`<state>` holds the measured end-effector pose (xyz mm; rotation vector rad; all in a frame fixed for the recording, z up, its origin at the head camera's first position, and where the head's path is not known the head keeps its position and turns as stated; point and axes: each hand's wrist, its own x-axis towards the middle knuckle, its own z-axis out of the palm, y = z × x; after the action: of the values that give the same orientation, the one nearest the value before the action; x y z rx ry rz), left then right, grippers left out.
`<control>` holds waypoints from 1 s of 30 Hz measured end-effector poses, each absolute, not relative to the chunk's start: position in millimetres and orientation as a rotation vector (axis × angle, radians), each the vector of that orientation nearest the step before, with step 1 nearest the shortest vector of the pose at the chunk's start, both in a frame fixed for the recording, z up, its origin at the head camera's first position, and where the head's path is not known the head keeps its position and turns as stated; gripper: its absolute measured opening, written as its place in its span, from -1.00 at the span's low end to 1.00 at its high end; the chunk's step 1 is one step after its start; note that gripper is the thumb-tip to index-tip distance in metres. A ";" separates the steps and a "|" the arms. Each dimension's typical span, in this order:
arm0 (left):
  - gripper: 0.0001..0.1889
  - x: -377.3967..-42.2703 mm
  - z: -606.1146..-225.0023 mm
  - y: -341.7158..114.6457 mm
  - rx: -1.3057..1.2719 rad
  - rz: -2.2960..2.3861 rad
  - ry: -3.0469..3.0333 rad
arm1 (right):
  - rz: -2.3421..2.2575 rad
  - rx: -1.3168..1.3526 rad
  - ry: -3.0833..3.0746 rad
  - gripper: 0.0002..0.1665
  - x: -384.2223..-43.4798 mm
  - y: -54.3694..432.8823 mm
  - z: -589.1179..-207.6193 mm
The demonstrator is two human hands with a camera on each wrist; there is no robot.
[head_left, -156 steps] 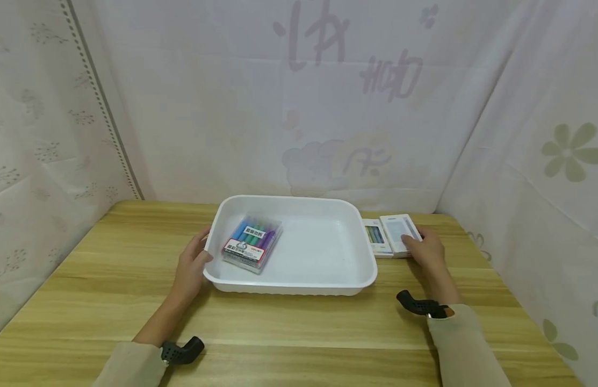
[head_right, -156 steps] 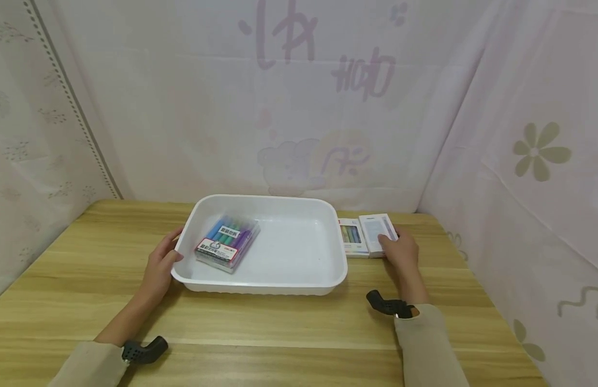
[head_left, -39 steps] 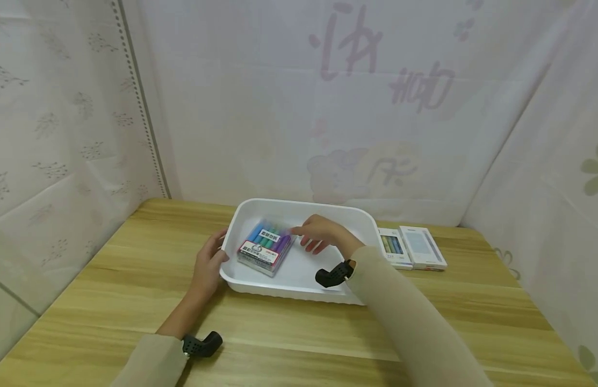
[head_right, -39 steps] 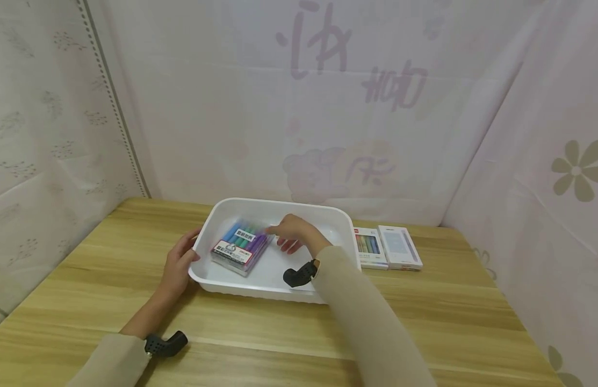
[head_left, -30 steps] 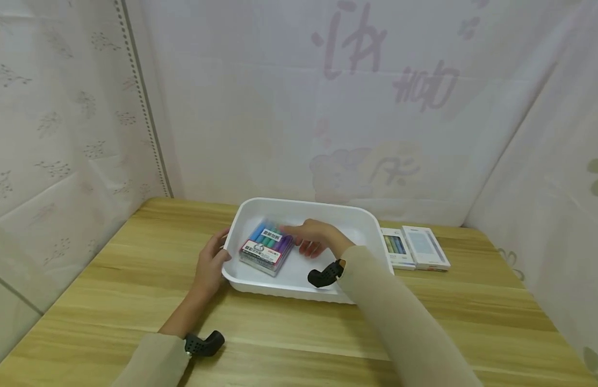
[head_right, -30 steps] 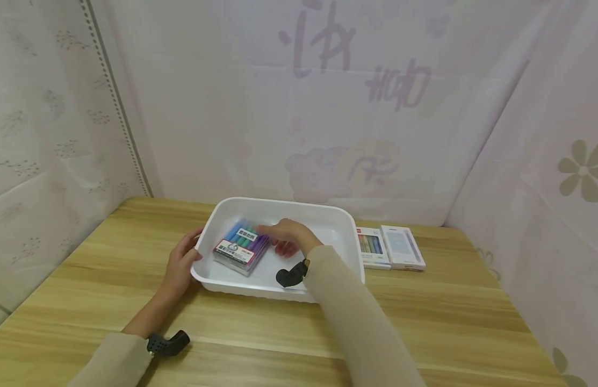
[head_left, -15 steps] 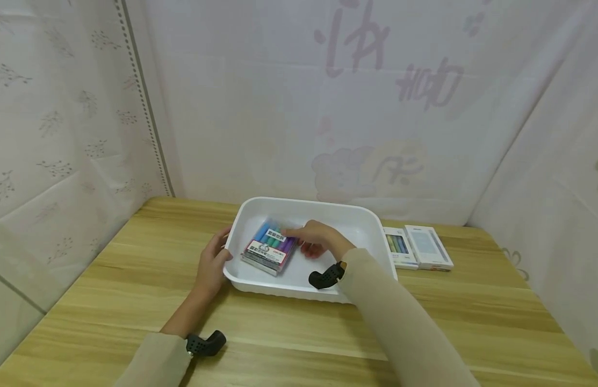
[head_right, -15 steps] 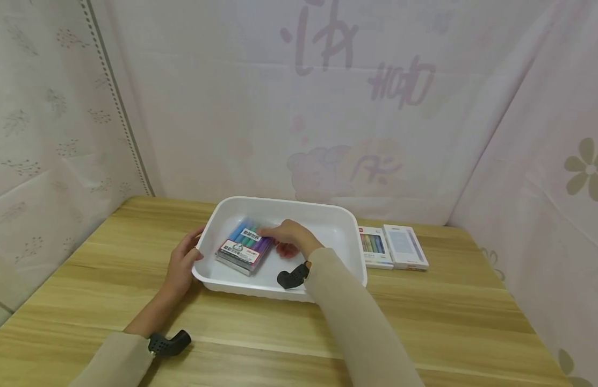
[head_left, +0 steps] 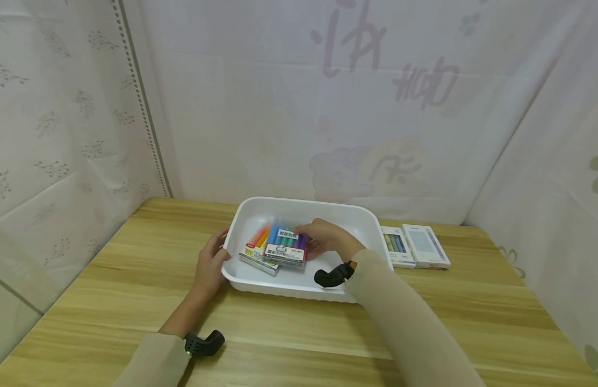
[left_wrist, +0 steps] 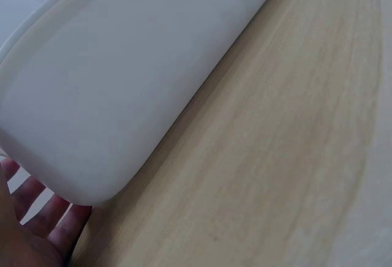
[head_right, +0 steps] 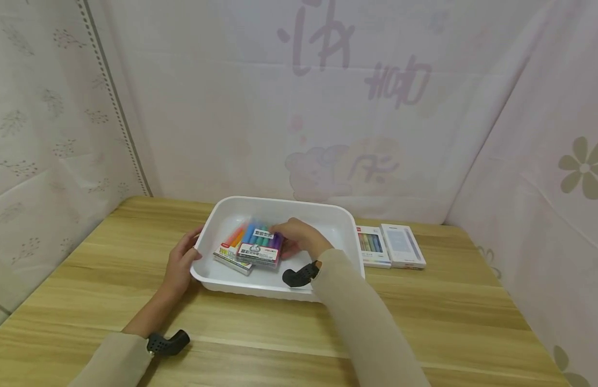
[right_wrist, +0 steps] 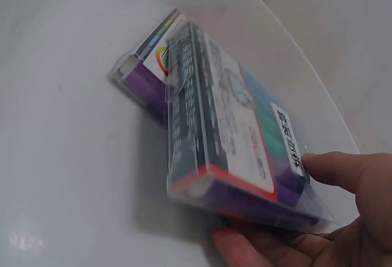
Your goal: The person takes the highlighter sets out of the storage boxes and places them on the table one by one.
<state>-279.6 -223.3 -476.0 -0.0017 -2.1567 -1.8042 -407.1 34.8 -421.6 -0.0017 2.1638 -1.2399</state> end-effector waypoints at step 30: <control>-0.33 -279.5 -474.8 -224.0 0.004 -1.843 -2.157 | -1.578 0.057 2.086 -0.05 -403.5 55.5 -414.9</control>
<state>-279.5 -224.0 -474.8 0.0044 -2.1574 -1.8434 -403.5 55.5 -414.9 0.0567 2.0860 -1.5784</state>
